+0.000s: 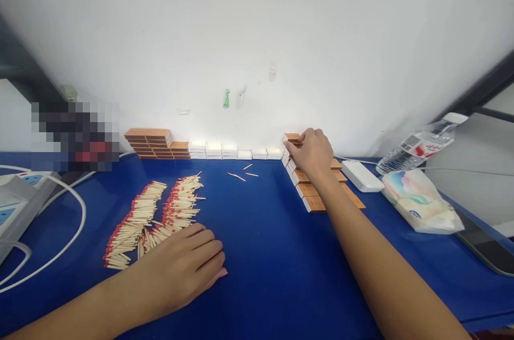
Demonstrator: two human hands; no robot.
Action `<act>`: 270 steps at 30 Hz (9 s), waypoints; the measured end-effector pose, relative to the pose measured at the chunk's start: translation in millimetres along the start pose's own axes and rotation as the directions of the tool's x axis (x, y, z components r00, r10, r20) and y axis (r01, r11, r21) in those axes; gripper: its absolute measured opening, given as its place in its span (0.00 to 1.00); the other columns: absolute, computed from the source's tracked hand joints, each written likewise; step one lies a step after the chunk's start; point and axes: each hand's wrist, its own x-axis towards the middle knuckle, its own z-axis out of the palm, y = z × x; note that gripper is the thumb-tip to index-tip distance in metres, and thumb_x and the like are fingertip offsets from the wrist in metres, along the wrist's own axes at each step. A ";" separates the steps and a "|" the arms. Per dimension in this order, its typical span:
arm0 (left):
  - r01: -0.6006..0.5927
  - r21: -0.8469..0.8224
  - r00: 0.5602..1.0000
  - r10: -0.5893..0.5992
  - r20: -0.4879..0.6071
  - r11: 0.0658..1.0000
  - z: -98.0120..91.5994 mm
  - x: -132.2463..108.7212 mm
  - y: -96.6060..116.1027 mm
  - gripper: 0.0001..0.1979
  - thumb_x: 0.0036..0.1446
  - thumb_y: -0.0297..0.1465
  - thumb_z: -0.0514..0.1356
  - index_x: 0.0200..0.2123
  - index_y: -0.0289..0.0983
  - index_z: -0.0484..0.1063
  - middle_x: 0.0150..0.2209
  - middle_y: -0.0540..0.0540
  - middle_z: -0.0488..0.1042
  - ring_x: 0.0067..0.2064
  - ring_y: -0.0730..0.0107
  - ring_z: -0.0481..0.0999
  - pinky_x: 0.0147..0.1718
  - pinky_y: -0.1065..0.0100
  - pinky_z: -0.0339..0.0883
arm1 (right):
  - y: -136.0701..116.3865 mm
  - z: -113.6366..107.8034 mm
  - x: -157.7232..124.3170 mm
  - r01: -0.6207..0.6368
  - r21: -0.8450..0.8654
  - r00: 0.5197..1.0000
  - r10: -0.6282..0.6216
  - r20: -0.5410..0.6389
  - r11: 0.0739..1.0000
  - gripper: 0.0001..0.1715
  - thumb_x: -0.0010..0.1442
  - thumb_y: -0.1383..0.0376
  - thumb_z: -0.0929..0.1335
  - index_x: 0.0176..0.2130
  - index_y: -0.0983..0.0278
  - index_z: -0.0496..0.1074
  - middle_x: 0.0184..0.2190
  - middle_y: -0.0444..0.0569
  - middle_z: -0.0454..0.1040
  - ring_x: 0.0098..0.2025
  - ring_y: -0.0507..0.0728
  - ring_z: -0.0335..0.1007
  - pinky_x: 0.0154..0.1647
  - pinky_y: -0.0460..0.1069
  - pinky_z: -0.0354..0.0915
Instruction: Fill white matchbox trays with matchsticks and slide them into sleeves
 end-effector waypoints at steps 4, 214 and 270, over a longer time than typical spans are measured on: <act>0.000 0.007 1.000 0.000 -0.003 1.000 -0.1 0.1 -0.4 0.11 0.68 0.30 0.64 0.30 0.36 0.72 0.26 0.50 0.69 0.30 0.65 0.67 0.34 0.59 0.59 | 2.5 1.9 0.8 -0.006 -0.001 1.000 0.006 0.004 1.000 0.20 0.61 0.48 0.73 0.39 0.62 0.72 0.45 0.57 0.76 0.44 0.65 0.73 0.45 0.57 0.66; 0.467 -0.055 0.880 -0.470 -0.068 0.883 -3.6 -2.6 -41.6 0.09 0.68 0.35 0.62 0.44 0.36 0.78 0.42 0.41 0.81 0.52 0.50 0.75 0.56 0.47 0.69 | -101.4 -42.8 -128.6 0.526 0.595 0.535 -0.780 0.324 0.608 0.05 0.74 0.69 0.64 0.43 0.61 0.69 0.42 0.50 0.73 0.40 0.57 0.71 0.40 0.52 0.67; 0.637 0.104 0.770 -0.631 -0.093 0.763 -51.8 -33.2 -121.4 0.16 0.65 0.40 0.64 0.46 0.33 0.80 0.43 0.38 0.82 0.50 0.49 0.78 0.53 0.50 0.71 | -173.1 41.5 -76.1 0.456 0.647 0.575 -0.757 0.310 0.612 0.11 0.67 0.71 0.71 0.49 0.66 0.78 0.44 0.54 0.75 0.45 0.58 0.70 0.48 0.52 0.64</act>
